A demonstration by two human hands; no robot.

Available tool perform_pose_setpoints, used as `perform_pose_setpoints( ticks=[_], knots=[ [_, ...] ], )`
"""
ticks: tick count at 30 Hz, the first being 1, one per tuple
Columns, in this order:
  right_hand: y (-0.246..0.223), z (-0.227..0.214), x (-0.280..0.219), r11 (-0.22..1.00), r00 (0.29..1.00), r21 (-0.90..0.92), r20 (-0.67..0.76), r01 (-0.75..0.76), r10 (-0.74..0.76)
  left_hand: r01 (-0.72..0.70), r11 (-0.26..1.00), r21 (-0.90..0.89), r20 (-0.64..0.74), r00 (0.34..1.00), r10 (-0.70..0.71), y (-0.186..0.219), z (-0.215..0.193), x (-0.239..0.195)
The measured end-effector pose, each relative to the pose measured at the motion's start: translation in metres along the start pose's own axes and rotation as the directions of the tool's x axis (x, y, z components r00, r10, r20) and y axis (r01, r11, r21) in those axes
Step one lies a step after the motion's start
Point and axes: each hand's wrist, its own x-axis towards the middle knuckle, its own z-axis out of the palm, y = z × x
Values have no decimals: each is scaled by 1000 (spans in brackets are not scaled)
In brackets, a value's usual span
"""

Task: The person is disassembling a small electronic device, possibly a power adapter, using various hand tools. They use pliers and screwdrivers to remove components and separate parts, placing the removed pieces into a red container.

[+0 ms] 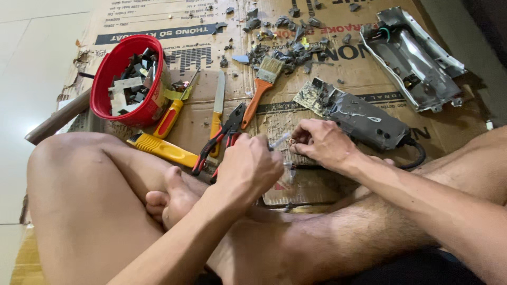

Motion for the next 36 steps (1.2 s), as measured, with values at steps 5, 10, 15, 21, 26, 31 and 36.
perform_pose_setpoints(
  ticks=[5,10,15,21,26,31,36],
  knots=[
    [-7,-6,-2,995,995,38,14,-95,95,-143,983,119,104,986,131,7,-2,3],
    [0,-4,5,989,989,31,6,-146,146,-204,953,223,102,977,185,18,-16,4],
    [-3,-3,4,981,982,35,26,-189,188,-244,960,137,143,964,224,13,-17,3],
    [-3,-8,6,988,988,32,46,-150,148,-172,969,179,134,980,149,18,-26,14],
    [0,-3,10,989,990,58,34,-138,137,-224,950,217,147,970,195,22,-23,18],
    [-8,-12,3,985,987,79,54,-156,152,-203,929,309,86,979,185,28,-19,20],
    [13,0,14,982,982,23,34,-186,185,-226,852,472,1,967,256,45,4,21]
  ],
)
